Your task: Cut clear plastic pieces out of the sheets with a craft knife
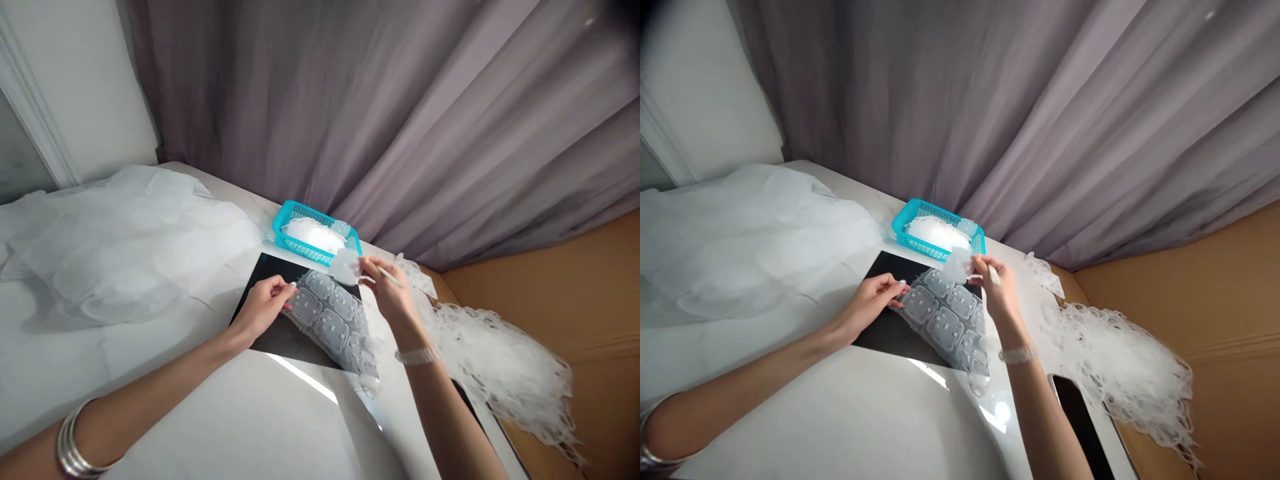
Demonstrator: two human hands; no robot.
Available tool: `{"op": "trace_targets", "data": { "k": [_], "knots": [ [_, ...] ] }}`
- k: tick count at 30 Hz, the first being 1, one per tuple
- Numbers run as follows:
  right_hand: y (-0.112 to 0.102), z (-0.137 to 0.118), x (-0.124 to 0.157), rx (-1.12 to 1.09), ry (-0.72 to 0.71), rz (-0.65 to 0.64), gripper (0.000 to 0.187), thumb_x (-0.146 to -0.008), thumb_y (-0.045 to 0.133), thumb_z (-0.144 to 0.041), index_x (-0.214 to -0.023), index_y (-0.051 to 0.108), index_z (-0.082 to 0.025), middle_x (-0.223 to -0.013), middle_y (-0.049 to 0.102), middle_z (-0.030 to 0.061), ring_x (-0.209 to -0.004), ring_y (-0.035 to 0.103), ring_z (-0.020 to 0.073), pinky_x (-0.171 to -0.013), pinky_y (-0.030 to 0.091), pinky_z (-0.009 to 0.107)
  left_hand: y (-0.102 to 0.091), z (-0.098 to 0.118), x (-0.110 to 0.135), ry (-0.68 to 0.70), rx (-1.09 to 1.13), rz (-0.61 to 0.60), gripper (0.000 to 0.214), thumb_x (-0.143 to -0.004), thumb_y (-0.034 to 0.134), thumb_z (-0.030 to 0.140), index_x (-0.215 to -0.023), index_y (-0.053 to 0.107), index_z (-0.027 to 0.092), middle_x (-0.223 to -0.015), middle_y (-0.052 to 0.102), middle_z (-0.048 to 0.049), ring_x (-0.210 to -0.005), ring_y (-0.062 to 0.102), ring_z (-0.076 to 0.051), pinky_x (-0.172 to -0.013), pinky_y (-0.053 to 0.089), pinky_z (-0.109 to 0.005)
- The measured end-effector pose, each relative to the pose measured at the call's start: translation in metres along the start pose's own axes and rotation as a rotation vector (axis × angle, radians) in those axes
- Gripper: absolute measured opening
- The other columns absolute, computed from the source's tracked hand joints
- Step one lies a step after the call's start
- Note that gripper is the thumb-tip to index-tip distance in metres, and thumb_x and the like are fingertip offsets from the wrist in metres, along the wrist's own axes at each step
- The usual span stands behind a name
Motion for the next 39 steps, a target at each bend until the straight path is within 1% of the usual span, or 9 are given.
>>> {"op": "trace_targets", "data": {
  "k": [4, 7, 14, 19, 27, 30, 33, 36, 39],
  "knots": [
    [-0.005, 0.001, -0.069, 0.01, -0.025, 0.247, 0.019, -0.081, 0.07, -0.034, -0.081, 0.066, -0.015, -0.072, 0.062, 0.0031, -0.066, 0.062, 0.0135, -0.06, 0.059, 0.026, -0.013, 0.009, -0.008, 0.165, -0.297, 0.09, 0.033, -0.092, 0.049, 0.048, -0.079, 0.061, 0.021, -0.092, 0.069, -0.0066, -0.093, 0.063, -0.025, -0.088, 0.05, -0.04],
    [-0.02, 0.017, -0.081, 0.05, -0.01, 0.339, 0.02, -0.085, 0.065, -0.035, -0.084, 0.064, -0.015, -0.076, 0.063, 0.0059, -0.07, 0.065, 0.0164, -0.057, 0.06, 0.028, -0.012, 0.01, -0.01, 0.245, -0.497, 0.098, 0.025, -0.091, 0.052, 0.039, -0.092, 0.066, 0.019, -0.101, 0.07, -0.0082, -0.107, 0.057, -0.027, -0.098, 0.044, -0.041],
    [-0.084, 0.045, 0.013, 0.133, 0.034, 0.269, 0.047, -0.091, 0.051, -0.06, -0.109, 0.067, -0.02, -0.08, 0.07, 0.0075, -0.074, 0.069, 0.0202, -0.058, 0.06, 0.029, 0.01, -0.008, -0.027, 0.224, -0.851, 0.039, 0.038, -0.089, 0.055, 0.027, -0.123, 0.061, 0.013, -0.112, 0.068, -0.0165, -0.113, 0.053, -0.033, -0.099, 0.041, -0.048],
    [-0.103, 0.051, 0.068, 0.097, 0.115, 0.171, 0.06, -0.088, 0.048, -0.072, -0.115, 0.07, -0.023, -0.071, 0.058, 0.0022, -0.075, 0.064, 0.0201, -0.06, 0.061, 0.032, 0.029, -0.01, -0.041, 0.195, -0.981, -0.055, 0.025, -0.087, 0.055, 0.029, -0.106, 0.065, 0.016, -0.094, 0.071, -0.0139, -0.108, 0.057, -0.036, -0.091, 0.043, -0.047],
    [-0.062, 0.054, 0.104, 0.017, 0.183, 0.014, 0.05, -0.089, 0.056, -0.064, -0.107, 0.072, -0.02, -0.083, 0.061, 0.0055, -0.083, 0.063, 0.0213, -0.078, 0.061, 0.041, 0.003, 0.008, -0.033, 0.156, -1.008, -0.108, 0.012, -0.083, 0.055, 0.033, -0.076, 0.053, 0.023, -0.084, 0.069, -0.0056, -0.087, 0.066, -0.026, -0.075, 0.046, -0.033],
    [-0.048, 0.055, 0.112, 0.203, 0.171, -0.086, 0.049, -0.093, 0.05, -0.063, -0.104, 0.073, -0.022, -0.089, 0.066, 0.0067, -0.088, 0.065, 0.0235, -0.083, 0.056, 0.04, -0.026, 0.01, -0.009, 0.067, -0.958, -0.117, 0.015, -0.088, 0.048, 0.038, -0.082, 0.047, 0.025, -0.075, 0.066, -0.0007, -0.068, 0.064, -0.022, -0.06, 0.043, -0.03],
    [-0.051, 0.044, 0.113, 0.468, 0.028, -0.05, 0.047, -0.095, 0.047, -0.061, -0.099, 0.074, -0.023, -0.088, 0.068, 0.0069, -0.09, 0.065, 0.0256, -0.086, 0.05, 0.04, -0.048, 0.006, 0.023, -0.047, -0.909, -0.195, 0.014, -0.093, 0.041, 0.039, -0.091, 0.043, 0.026, -0.068, 0.065, 0.0016, -0.06, 0.062, -0.021, -0.054, 0.041, -0.029],
    [-0.05, 0.023, 0.119, 0.48, -0.104, 0.05, 0.043, -0.096, 0.047, -0.059, -0.102, 0.073, -0.024, -0.093, 0.069, 0.0072, -0.091, 0.064, 0.0255, -0.087, 0.049, 0.04, -0.053, 0.014, 0.048, -0.037, -1.275, -0.197, 0.016, -0.094, 0.037, 0.034, -0.101, 0.044, 0.022, -0.062, 0.061, -0.0024, -0.057, 0.062, -0.027, -0.052, 0.038, -0.033],
    [-0.021, 0.018, 0.129, 0.254, -0.057, -0.042, 0.042, -0.097, 0.046, -0.058, -0.107, 0.072, -0.027, -0.107, 0.069, 0.0075, -0.095, 0.066, 0.0232, -0.086, 0.053, 0.037, -0.031, 0.033, 0.052, 0.133, -1.64, -0.121, 0.022, -0.094, 0.039, 0.03, -0.104, 0.053, 0.016, -0.076, 0.066, -0.0139, -0.074, 0.066, -0.036, -0.054, 0.04, -0.036]
  ]
}}
Point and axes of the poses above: each hand's wrist, its own x-axis away from the middle knuckle, its own y-axis out of the palm, z = x × y, the point moved 7 cm from there along -x, towards the middle knuckle
